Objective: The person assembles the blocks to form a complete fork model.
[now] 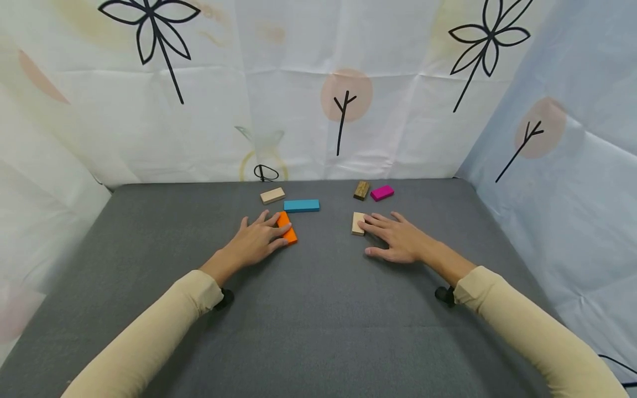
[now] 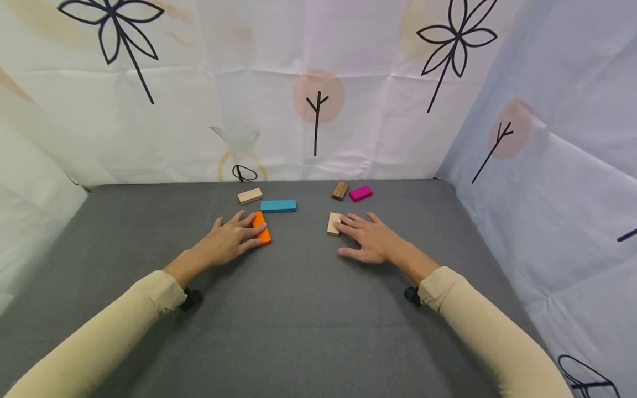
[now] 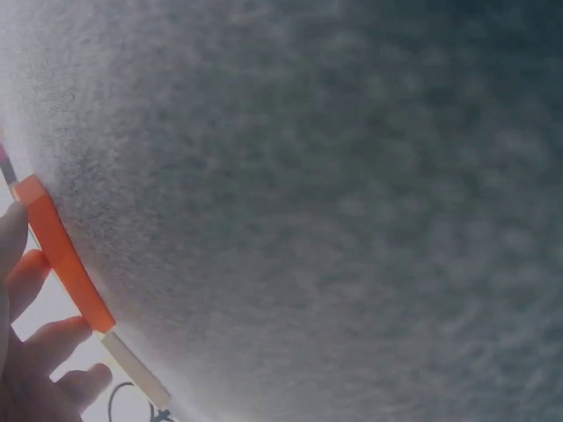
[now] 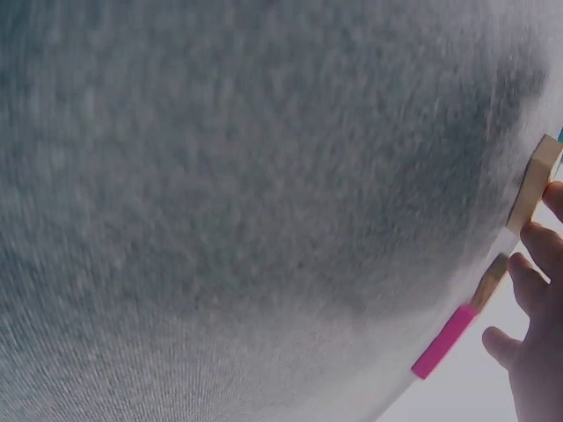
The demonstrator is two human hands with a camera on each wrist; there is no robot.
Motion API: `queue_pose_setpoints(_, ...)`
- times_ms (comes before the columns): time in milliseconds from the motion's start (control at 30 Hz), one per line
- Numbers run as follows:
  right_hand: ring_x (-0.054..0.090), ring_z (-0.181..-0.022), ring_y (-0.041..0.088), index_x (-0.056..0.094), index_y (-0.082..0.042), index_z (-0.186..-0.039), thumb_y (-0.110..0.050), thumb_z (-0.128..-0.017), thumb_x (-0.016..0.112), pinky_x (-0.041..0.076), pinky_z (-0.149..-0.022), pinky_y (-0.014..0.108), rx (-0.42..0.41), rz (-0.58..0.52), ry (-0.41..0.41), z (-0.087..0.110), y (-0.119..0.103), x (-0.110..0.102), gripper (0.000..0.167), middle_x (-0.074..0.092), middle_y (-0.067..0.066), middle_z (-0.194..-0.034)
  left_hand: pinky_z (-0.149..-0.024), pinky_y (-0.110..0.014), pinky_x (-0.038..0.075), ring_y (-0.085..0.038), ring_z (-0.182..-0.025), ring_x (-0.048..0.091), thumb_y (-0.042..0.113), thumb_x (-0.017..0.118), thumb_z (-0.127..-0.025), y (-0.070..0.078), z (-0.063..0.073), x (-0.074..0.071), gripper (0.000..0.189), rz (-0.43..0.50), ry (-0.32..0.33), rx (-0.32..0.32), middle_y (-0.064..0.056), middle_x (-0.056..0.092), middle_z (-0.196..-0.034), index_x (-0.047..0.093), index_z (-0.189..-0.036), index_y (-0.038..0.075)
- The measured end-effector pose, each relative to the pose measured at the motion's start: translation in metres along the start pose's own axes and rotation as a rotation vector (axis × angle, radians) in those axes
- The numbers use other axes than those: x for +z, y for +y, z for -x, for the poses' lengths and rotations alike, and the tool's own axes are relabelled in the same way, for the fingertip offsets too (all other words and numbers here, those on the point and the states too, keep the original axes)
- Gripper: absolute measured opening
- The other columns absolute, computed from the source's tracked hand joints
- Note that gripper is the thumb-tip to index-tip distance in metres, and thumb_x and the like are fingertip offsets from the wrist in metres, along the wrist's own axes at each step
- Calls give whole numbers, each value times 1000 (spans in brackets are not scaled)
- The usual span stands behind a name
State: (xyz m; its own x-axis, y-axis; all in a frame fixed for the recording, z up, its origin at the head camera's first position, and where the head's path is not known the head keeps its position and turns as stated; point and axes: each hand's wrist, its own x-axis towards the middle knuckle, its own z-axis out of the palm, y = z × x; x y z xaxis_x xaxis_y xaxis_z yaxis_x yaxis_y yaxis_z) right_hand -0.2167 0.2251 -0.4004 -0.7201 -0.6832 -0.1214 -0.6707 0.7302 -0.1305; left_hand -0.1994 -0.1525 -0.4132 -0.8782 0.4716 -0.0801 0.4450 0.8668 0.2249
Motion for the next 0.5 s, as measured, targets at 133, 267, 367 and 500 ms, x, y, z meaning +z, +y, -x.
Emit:
queue_pose_setpoints(133, 24, -150, 27, 32, -18, -158, -56, -99, 50, 14, -115, 65, -28, 3, -12, 1, -8, 1, 73, 28, 6, -162, -107, -76, 17, -39, -150, 17, 44, 49, -104, 4, -3, 0, 52, 13, -26, 23, -14, 27, -162, 45, -151, 22)
queue_pose_setpoints(267, 24, -150, 27, 32, -18, -158, -56, -99, 50, 14, -116, 64, -70, 7, -17, 2, -16, 2, 73, 28, 6, -163, -107, -75, 18, -38, -150, 17, 43, 50, -104, 9, -7, 0, 52, 22, -29, 42, -13, 28, -161, 46, -151, 22)
queue_pose_setpoints(367, 25, -150, 27, 32, -18, -158, -57, -98, 52, 14, -116, 64, -102, 6, -20, 2, -23, 1, 74, 29, 6, -162, -107, -74, 19, -37, -150, 17, 42, 50, -104, 13, -10, -1, 52, 28, -39, 47, -12, 28, -161, 46, -151, 22)
queue_pose_setpoints(500, 24, -150, 27, 33, -18, -158, -58, -97, 53, 13, -116, 64, -136, 2, -38, 1, -32, 0, 75, 29, 6, -162, -108, -73, 20, -38, -150, 16, 42, 50, -104, 18, -16, -2, 52, 36, -66, 54, -11, 26, -162, 44, -152, 22)
